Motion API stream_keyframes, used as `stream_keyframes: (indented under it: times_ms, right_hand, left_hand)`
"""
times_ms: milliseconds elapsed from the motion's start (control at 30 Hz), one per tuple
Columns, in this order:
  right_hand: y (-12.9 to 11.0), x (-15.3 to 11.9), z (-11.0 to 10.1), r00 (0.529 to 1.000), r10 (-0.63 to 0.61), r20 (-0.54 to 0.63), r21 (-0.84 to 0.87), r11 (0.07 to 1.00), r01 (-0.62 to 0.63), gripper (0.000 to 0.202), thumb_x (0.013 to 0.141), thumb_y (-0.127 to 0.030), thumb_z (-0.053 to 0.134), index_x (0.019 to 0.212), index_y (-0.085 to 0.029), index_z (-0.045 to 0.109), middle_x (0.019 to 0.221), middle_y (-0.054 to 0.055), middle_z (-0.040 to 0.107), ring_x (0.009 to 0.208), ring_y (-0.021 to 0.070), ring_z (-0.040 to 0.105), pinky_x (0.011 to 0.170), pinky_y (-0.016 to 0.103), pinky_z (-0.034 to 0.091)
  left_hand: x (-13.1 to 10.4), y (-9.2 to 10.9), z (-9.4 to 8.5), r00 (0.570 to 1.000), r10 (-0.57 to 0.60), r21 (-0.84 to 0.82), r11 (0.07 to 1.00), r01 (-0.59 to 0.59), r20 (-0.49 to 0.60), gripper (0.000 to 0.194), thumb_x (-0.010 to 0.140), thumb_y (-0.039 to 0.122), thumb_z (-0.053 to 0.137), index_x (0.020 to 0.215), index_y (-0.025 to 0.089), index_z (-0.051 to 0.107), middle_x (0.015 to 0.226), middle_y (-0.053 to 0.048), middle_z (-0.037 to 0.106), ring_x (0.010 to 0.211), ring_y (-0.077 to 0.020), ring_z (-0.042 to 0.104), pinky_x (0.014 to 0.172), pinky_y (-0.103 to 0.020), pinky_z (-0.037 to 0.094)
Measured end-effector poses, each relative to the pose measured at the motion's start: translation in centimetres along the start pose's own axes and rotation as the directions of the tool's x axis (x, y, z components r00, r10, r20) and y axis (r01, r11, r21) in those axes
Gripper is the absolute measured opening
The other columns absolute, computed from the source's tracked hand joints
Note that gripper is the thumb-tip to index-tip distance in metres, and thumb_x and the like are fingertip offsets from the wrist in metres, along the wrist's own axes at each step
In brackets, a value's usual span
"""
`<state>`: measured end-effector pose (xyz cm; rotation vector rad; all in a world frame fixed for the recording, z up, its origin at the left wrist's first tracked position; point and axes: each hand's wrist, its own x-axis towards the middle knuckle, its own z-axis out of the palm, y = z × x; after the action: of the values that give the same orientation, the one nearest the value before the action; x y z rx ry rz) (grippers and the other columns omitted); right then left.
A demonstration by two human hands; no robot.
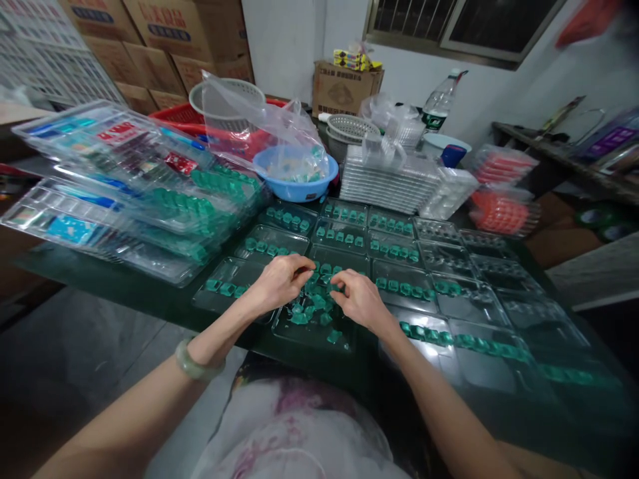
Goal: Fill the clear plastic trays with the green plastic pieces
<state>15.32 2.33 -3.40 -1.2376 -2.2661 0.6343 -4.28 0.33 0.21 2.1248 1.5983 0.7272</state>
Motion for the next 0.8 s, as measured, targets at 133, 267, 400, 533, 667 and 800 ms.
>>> stream_keyframes:
  times_ms: [133, 267, 400, 533, 667, 800]
  right_hand:
    - [0.1, -0.7, -0.4, 0.977, 0.204, -0.055, 0.619, 0.775, -0.127, 0.02, 0.071, -0.029, 0.062, 0.087, -0.017, 0.059, 0.067, -0.002, 0.055, 0.054, 0.009, 0.049, 0.048, 0.021, 0.037]
    - [-1.0, -1.6, -0.6, 0.951, 0.31, 0.001, 0.89, 0.433, -0.142, 0.024, 0.069, -0.032, 0.065, 0.086, -0.016, 0.058, 0.056, -0.005, 0.052, 0.045, 0.0067, 0.043, 0.041, 0.018, 0.033]
    - [-1.8, -2.6, -0.7, 0.95, 0.312, 0.015, 0.915, 0.378, -0.138, 0.021, 0.07, -0.031, 0.065, 0.085, -0.017, 0.059, 0.054, -0.004, 0.053, 0.043, 0.0063, 0.043, 0.04, 0.018, 0.033]
    - [-1.7, -3.3, -1.2, 0.951, 0.305, 0.052, 0.909, 0.379, -0.171, 0.018, 0.073, -0.033, 0.062, 0.076, -0.016, 0.059, 0.049, -0.004, 0.053, 0.04, 0.0058, 0.043, 0.039, 0.018, 0.034]
    - [-1.5, -4.1, -1.9, 0.95, 0.297, 0.091, 0.921, 0.337, -0.194, 0.018, 0.066, -0.031, 0.068, 0.072, -0.017, 0.058, 0.05, -0.005, 0.054, 0.039, 0.0061, 0.044, 0.038, 0.018, 0.036]
    - [-0.4, -5.5, -4.0, 0.946, 0.321, 0.037, 0.89, 0.419, -0.177, 0.023, 0.065, -0.033, 0.069, 0.078, -0.018, 0.059, 0.055, -0.005, 0.055, 0.044, 0.0074, 0.048, 0.041, 0.019, 0.039]
  left_hand:
    - [-0.9, 1.3, 0.9, 0.993, -0.113, -0.348, 0.93, 0.116, 0.028, 0.025, 0.08, 0.029, 0.05, 0.095, 0.014, 0.063, 0.079, -0.004, 0.065, 0.065, -0.0147, 0.057, 0.056, -0.024, 0.043]
    - [-1.4, 3.0, 2.0, 0.992, -0.125, -0.575, 0.81, 0.115, 0.021, 0.029, 0.077, 0.029, 0.056, 0.102, 0.015, 0.059, 0.079, -0.003, 0.062, 0.065, -0.0126, 0.055, 0.055, -0.022, 0.043]
    - [-1.4, 4.1, 2.4, 0.994, -0.075, -0.519, 0.854, 0.022, -0.081, 0.021, 0.076, 0.026, 0.057, 0.093, 0.015, 0.063, 0.074, -0.002, 0.059, 0.063, -0.0121, 0.054, 0.054, -0.022, 0.042]
    - [-1.3, 4.8, 2.3, 0.992, 0.057, -0.38, 0.92, -0.095, -0.108, 0.015, 0.08, 0.022, 0.052, 0.084, 0.016, 0.065, 0.075, -0.003, 0.061, 0.064, -0.0127, 0.054, 0.055, -0.023, 0.041]
    - [-0.9, 5.2, 3.1, 0.985, 0.156, -0.334, 0.926, -0.173, -0.08, 0.015, 0.081, 0.024, 0.051, 0.084, 0.019, 0.064, 0.077, -0.003, 0.061, 0.066, -0.0134, 0.055, 0.058, -0.024, 0.042]
    - [-0.3, 5.7, 4.1, 0.988, 0.155, -0.376, 0.914, -0.151, -0.021, 0.018, 0.08, 0.029, 0.052, 0.093, 0.023, 0.062, 0.08, -0.002, 0.061, 0.063, -0.0137, 0.055, 0.053, -0.023, 0.043]
